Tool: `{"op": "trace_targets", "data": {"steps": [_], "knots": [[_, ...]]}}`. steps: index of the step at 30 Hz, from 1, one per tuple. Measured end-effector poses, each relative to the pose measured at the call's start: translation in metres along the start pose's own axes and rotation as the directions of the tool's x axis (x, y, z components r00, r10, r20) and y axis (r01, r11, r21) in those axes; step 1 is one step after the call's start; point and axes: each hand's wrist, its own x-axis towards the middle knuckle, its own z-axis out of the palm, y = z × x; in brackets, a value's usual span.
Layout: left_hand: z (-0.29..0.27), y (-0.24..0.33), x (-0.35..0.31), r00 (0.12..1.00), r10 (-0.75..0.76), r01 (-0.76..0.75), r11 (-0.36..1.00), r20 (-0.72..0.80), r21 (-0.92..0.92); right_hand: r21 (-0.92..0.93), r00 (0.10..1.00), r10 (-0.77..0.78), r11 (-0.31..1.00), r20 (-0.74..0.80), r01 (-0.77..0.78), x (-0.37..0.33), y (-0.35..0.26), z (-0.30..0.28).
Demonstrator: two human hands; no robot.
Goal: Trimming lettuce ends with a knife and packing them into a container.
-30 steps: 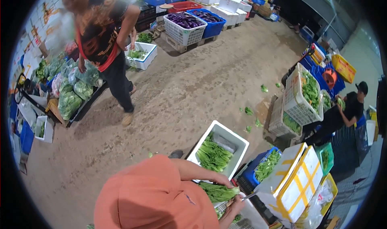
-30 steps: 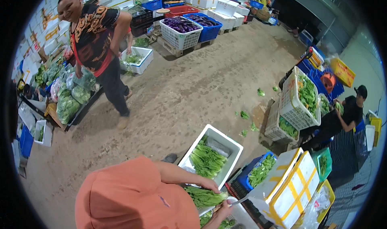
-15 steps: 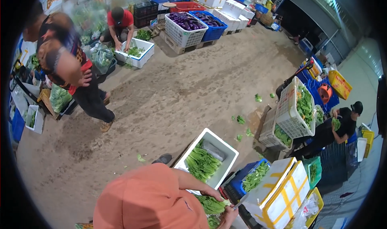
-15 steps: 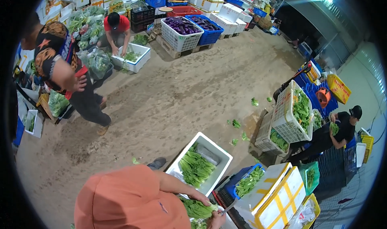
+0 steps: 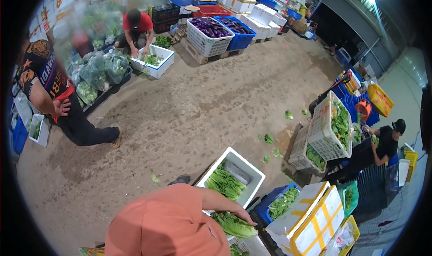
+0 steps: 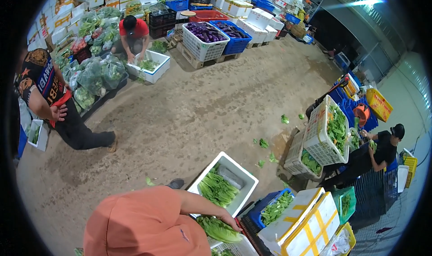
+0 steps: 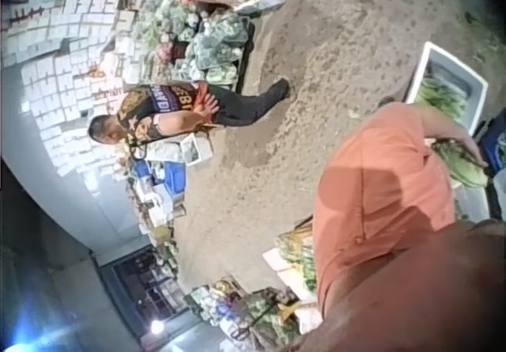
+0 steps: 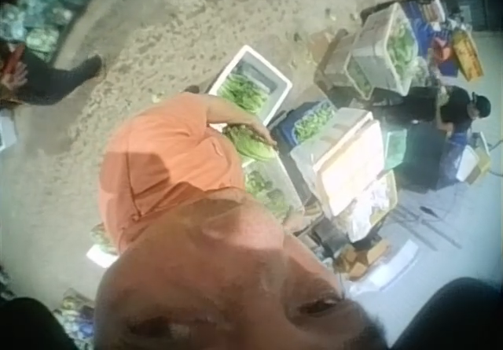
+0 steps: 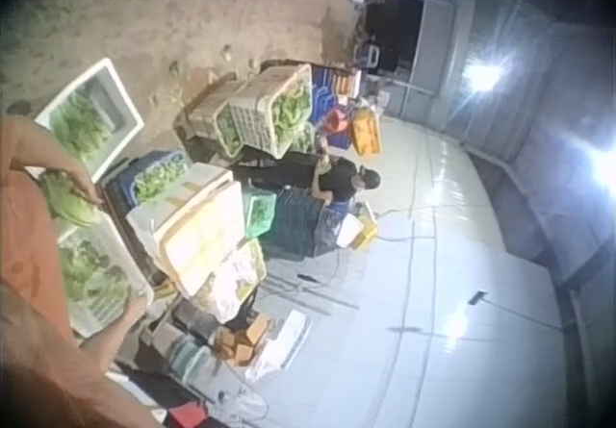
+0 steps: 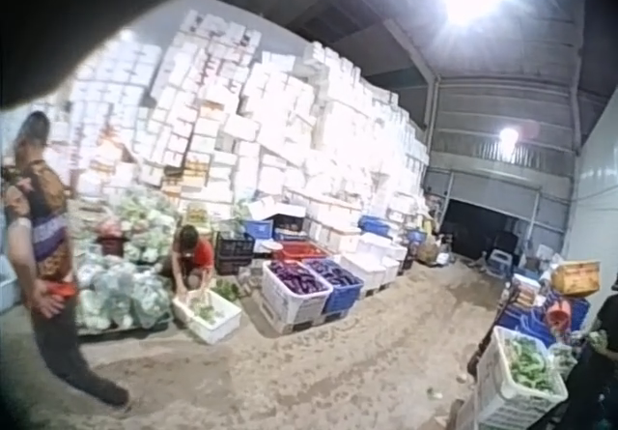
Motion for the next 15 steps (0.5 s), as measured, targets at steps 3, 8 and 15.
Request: {"op": "trace_targets", "data": {"steps": [3,8,15], "knots": [[-0.001,-0.005,-0.005,0.999,0.019,-0.020,1.000,-0.048,-0.020,-0.041,0.993,0.106,0.994,0.042,-0.104,0.010,-0.036,0.084],[0.042,-0.005,-0.024,0.995,0.055,-0.049,0.996,-0.078,0.075,-0.116,0.948,0.319,0.942,0.016,-0.315,-0.058,-0.164,0.185],[-0.009,0.012,-0.032,0.896,0.141,0.291,0.530,-0.421,0.797,0.062,0.940,-0.314,0.944,-0.133,0.324,-0.058,-0.264,0.259]]}}
